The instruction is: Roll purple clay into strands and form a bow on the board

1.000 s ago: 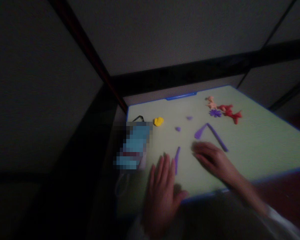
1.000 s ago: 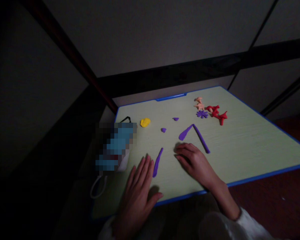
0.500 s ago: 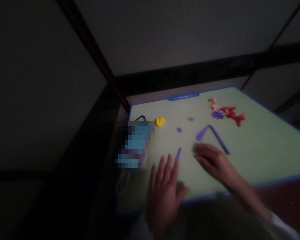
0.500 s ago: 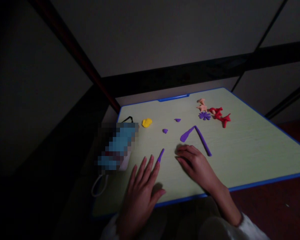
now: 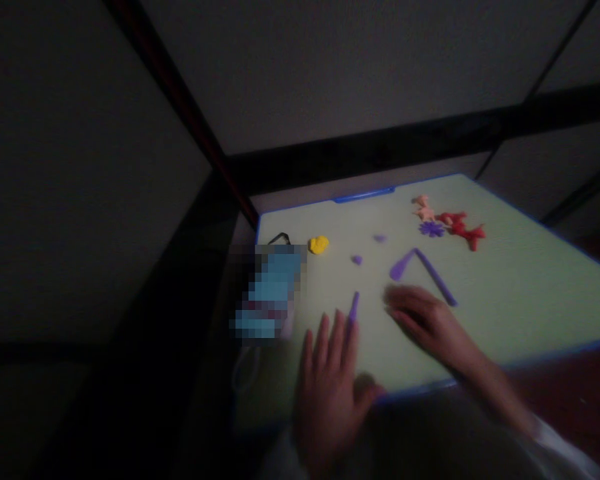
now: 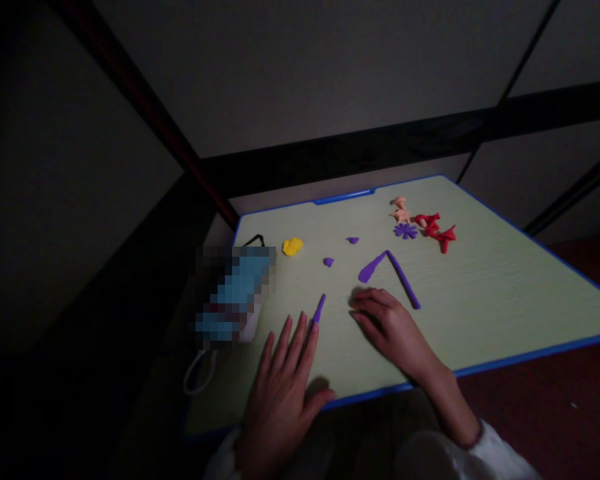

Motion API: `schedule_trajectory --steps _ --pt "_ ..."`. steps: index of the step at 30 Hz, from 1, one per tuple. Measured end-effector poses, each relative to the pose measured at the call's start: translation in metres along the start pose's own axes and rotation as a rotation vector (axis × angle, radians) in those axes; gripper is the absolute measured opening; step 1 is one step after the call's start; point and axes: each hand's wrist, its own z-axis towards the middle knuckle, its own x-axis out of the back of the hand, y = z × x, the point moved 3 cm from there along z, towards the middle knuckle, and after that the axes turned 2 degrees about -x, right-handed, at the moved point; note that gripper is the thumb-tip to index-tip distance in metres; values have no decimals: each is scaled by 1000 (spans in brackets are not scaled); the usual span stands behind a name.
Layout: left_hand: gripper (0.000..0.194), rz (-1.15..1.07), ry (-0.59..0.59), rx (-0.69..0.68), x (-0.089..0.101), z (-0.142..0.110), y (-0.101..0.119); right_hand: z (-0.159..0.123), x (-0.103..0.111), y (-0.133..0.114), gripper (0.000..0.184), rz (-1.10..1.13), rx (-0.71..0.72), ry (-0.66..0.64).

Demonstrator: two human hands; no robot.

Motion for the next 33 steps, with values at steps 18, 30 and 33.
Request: schedule_trajectory --steps 18,30,33 --pt "86 -37 40 0 10 15 -4 0 0 0 22 -10 8 11" --pt "83 -8 32 4 8 38 -3 0 1 1 21 -4 -1 5" --pt "85 -13 41 21 8 37 -1 0 0 1 21 -5 6 -1"
